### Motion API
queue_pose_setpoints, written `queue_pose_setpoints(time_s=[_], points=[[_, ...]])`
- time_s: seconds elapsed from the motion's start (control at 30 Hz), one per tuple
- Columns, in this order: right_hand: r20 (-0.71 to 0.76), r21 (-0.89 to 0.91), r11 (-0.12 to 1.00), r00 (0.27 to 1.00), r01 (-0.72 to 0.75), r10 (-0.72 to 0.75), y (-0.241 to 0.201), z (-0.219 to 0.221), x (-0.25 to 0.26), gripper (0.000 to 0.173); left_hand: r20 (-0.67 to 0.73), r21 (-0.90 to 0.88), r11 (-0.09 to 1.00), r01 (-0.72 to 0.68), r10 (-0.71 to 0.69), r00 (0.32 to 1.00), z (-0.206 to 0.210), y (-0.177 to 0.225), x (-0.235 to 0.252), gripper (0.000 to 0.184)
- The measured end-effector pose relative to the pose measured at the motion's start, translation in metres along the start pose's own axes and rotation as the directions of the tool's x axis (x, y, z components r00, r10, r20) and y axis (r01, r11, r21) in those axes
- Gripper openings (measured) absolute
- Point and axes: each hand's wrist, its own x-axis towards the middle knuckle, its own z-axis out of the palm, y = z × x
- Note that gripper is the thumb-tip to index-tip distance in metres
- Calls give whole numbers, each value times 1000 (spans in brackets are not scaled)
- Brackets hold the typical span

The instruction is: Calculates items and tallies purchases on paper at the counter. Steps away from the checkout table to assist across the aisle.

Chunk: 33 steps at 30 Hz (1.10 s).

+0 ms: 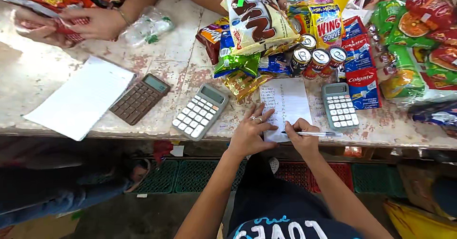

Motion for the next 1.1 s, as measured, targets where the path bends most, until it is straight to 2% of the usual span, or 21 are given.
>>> queue_pose_setpoints(time_s=[0.13,0.2,0.3,0.4,0.47,0.57,0.6,0.67,0.7,0.77,0.9,1.1], points=[[-23,-100,992,997,74,-77,4,3,-3,31,-4,15,1000,-11,11,1000,0,1,0,35],[-82,-126,986,989,112,-123,10,1,-1,33,8,11,1000,-7,7,1000,-1,2,1,36],[-179,-65,991,976,115,-125,10,-13,6,32,40,-13,1000,17,-16,999,-5,4,3,41],[-207,70,996,978,53,-37,-6,-44,17,22,63,-96,993,67,-61,996,-11,5,10,51],[-213,-16,997,974,75,-77,-3,-72,21,11,62,-114,989,96,-89,994,-9,2,18,53],[-180,-305,947,970,102,-163,31,-110,27,30,151,2,983,186,-184,971,-7,5,41,62],[-159,-367,927,977,74,-141,34,-115,28,38,200,49,974,220,-225,954,-6,8,52,66],[-124,-492,870,992,-41,-24,34,-115,27,71,276,116,959,258,-281,919,0,15,70,76],[-115,-555,828,993,-75,13,37,-112,25,79,312,139,953,268,-299,902,4,17,76,80],[-133,-613,786,991,-81,-1,43,-106,22,73,347,173,950,259,-305,887,12,23,81,84],[-147,-625,778,988,-58,-45,43,-101,19,61,387,219,943,250,-319,865,13,39,75,89],[-61,-601,798,998,-46,12,38,-107,22,70,416,279,925,259,-359,835,-4,67,72,98]])
